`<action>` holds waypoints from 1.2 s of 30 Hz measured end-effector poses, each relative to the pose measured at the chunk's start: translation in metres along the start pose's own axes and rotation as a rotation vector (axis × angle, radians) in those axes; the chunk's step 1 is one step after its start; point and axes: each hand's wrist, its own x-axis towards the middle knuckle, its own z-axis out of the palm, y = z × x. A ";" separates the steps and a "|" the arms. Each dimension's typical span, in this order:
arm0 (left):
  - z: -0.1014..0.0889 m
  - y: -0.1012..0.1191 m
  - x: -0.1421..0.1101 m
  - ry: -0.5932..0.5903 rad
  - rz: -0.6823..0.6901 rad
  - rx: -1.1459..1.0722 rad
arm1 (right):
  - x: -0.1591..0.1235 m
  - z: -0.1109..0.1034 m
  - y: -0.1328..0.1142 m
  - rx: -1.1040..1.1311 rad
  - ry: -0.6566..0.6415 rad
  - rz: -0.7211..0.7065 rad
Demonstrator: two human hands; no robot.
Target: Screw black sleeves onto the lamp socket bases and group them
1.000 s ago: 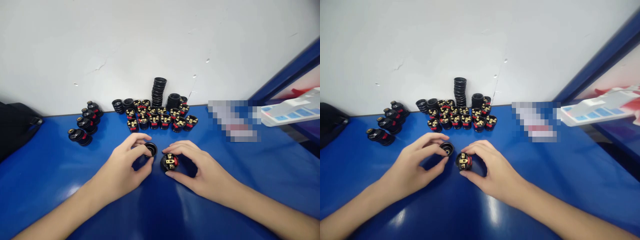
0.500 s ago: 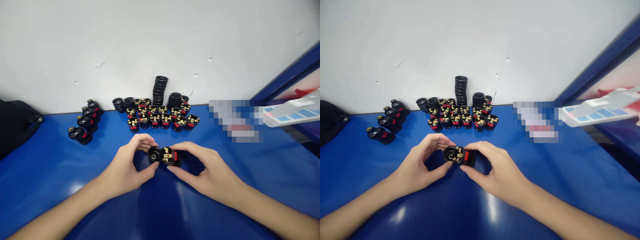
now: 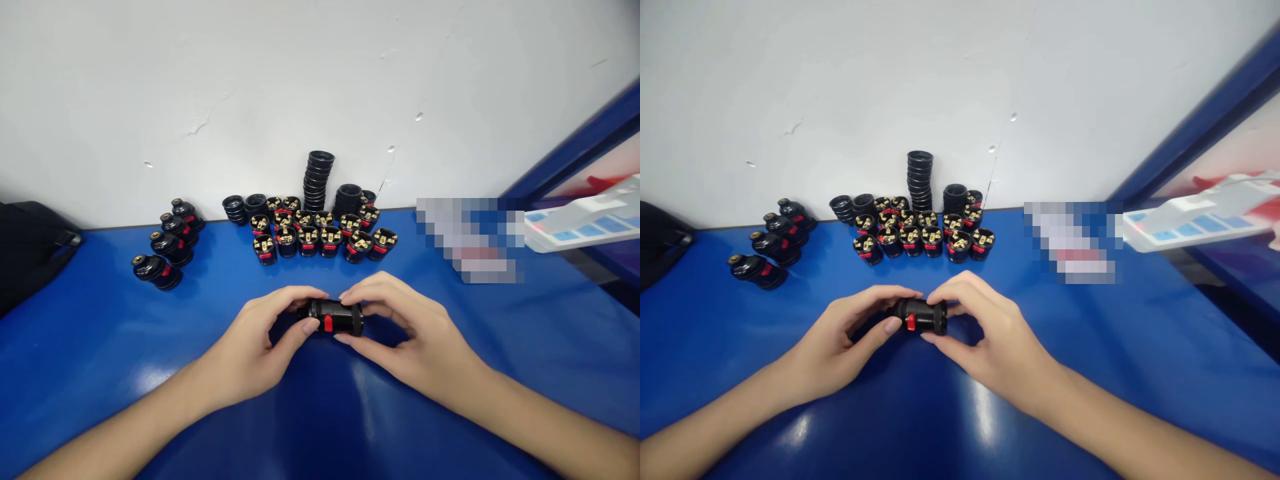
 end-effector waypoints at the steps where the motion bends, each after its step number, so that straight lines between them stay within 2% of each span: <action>1: 0.001 0.001 0.001 0.010 -0.021 -0.009 | 0.000 0.000 0.001 0.005 0.003 -0.015; 7: 0.007 0.006 0.005 0.092 -0.205 -0.156 | 0.001 0.003 0.004 0.039 0.018 -0.057; 13: 0.008 0.004 0.003 0.092 -0.325 -0.284 | -0.001 0.003 0.002 0.036 0.019 -0.072; 16: 0.009 0.003 0.003 0.110 -0.261 -0.299 | -0.002 0.004 0.003 0.073 0.018 -0.030; 19: 0.008 0.002 0.002 0.145 -0.096 -0.236 | -0.001 0.005 0.004 0.134 0.022 0.057; 23: 0.005 0.002 0.001 0.144 0.176 0.036 | 0.001 0.004 0.002 0.194 0.012 0.170; 25: 0.004 0.002 0.000 0.151 0.256 0.161 | 0.002 0.004 0.000 0.216 0.003 0.202; 28: 0.003 0.002 0.001 0.155 0.255 0.247 | 0.002 0.004 -0.002 0.219 0.010 0.209; 33: 0.002 0.002 -0.001 0.101 0.055 0.326 | 0.001 0.005 0.000 0.200 0.037 0.183; 36: 0.001 0.002 -0.003 0.076 0.030 0.327 | 0.001 0.005 0.002 0.196 0.039 0.180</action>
